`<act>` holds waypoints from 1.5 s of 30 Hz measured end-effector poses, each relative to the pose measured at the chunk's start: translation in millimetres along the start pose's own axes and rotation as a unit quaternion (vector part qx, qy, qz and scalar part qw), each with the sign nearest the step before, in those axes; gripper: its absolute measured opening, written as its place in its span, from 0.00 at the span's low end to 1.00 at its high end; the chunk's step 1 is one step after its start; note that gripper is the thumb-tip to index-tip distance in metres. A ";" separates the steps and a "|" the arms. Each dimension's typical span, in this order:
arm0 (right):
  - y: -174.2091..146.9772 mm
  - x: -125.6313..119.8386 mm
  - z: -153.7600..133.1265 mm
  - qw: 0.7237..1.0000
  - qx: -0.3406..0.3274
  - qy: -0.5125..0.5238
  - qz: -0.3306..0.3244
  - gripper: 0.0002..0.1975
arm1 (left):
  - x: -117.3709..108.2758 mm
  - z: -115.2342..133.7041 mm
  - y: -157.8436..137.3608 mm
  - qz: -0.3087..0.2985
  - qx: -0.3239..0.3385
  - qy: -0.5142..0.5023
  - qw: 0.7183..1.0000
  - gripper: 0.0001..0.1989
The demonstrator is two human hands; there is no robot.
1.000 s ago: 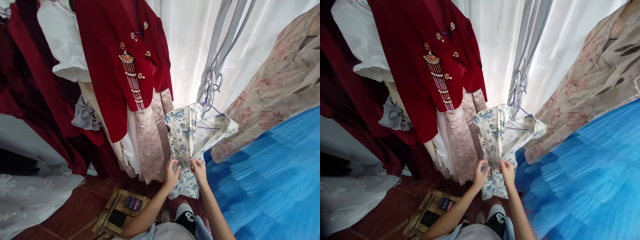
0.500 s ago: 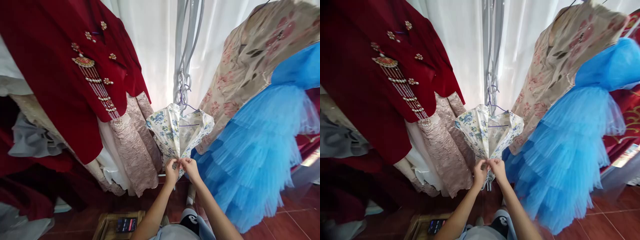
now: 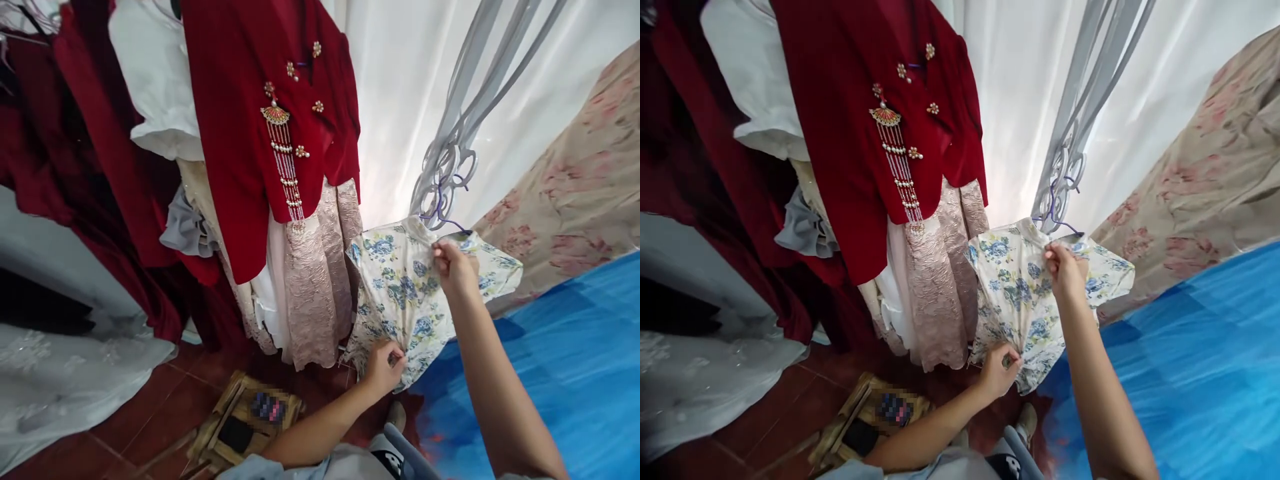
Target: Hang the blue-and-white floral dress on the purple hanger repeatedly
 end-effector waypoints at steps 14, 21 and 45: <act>-26.2 8.6 -24.2 0.993 -0.060 -0.054 -0.091 0.13 | -81.6 185.2 95.1 0.090 0.310 0.001 0.947 0.07; -17.1 2.3 -24.8 0.986 -0.103 -0.049 -0.121 0.13 | -33.2 299.3 166.4 -0.053 0.352 0.278 0.892 0.10; -143.2 -86.9 160.3 0.976 0.108 -0.181 -0.048 0.23 | -198.9 222.6 302.6 -0.035 0.046 -0.263 0.963 0.10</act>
Point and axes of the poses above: each hand's wrist, its own y-axis towards the middle knuckle, its own x-axis out of the palm, z = x × y, the point moved 9 cm from there along y, towards the middle knuckle, and after that the axes turned 11 degrees about -x, right-handed, at the moved point
